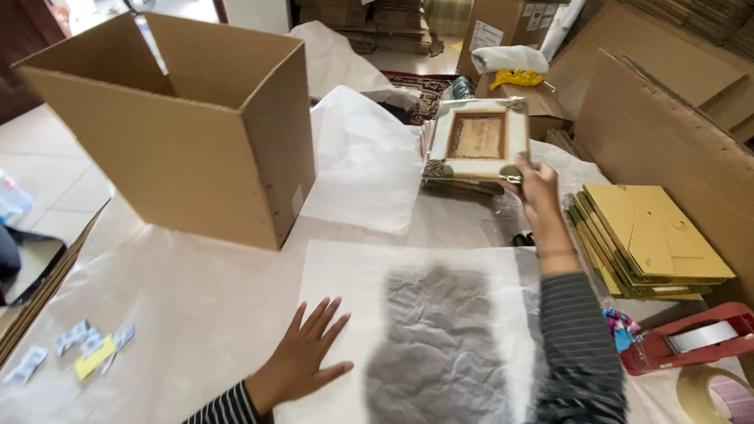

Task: A person wraps a decorative picture frame in white protective paper on a packaging table.

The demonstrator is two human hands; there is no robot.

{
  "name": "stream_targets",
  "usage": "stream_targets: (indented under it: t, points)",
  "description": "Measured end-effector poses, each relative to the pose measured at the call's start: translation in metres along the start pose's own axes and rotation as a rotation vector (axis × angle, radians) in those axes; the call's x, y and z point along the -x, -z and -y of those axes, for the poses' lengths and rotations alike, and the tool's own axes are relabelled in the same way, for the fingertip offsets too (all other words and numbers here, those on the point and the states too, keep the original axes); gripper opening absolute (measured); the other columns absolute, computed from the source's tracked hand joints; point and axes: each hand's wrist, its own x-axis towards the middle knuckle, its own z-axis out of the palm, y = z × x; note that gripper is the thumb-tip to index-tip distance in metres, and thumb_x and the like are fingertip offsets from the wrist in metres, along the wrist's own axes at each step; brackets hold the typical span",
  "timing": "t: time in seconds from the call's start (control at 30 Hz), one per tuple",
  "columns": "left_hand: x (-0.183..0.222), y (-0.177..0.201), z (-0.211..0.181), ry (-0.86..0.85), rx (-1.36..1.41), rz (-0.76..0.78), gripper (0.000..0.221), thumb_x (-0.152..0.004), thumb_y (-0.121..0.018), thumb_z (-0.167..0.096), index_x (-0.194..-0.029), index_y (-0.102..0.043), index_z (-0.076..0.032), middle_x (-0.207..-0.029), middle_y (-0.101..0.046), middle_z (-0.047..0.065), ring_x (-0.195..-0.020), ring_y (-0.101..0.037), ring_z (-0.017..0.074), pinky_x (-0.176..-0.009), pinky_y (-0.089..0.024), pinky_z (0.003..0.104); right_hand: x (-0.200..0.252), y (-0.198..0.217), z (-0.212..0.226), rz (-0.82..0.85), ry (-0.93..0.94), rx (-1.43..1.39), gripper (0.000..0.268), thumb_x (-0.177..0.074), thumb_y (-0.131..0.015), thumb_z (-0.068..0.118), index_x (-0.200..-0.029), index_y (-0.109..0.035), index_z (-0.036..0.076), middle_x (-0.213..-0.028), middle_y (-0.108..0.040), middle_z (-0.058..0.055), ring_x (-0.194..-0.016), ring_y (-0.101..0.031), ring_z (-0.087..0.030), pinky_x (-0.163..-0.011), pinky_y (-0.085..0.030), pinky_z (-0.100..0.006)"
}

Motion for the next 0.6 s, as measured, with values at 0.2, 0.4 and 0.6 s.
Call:
stream_targets:
  t: [0.2, 0.4, 0.6]
  points:
    - [-0.002, -0.003, 0.0, 0.042, 0.196, 0.117, 0.083, -0.1, -0.049, -0.066, -0.157, -0.034, -0.008, -0.166, -0.022, 0.02, -0.154, -0.018, 0.037, -0.121, -0.008, 0.058, 0.063, 0.08, -0.081, 0.117, 0.069, -0.113, 0.02, -0.095, -0.077, 0.027, -0.094, -0.06, 0.017, -0.09, -0.071, -0.001, -0.074, -0.068, -0.009, -0.064, -0.06, -0.025]
    - [-0.007, 0.013, -0.002, 0.115, 0.353, 0.349, 0.067, -0.109, -0.026, -0.045, -0.161, -0.014, -0.005, -0.17, -0.006, 0.017, -0.156, -0.002, 0.032, -0.123, 0.005, 0.054, 0.214, 0.117, -0.158, 0.219, -0.065, -0.014, 0.023, -0.093, -0.073, 0.032, -0.09, -0.055, 0.018, -0.068, -0.054, 0.007, -0.043, -0.041, 0.0, -0.033, -0.025, -0.018]
    - [-0.007, 0.009, 0.0, 0.129, 0.353, 0.36, 0.068, -0.107, -0.029, -0.04, -0.162, -0.011, -0.004, -0.17, -0.007, 0.017, -0.157, -0.003, 0.0311, -0.124, 0.004, 0.054, 0.275, 0.114, -0.21, 0.198, -0.22, -0.203, 0.018, -0.094, -0.071, 0.017, -0.108, -0.061, 0.01, -0.08, -0.061, -0.004, -0.066, -0.06, -0.013, -0.053, -0.055, -0.031]
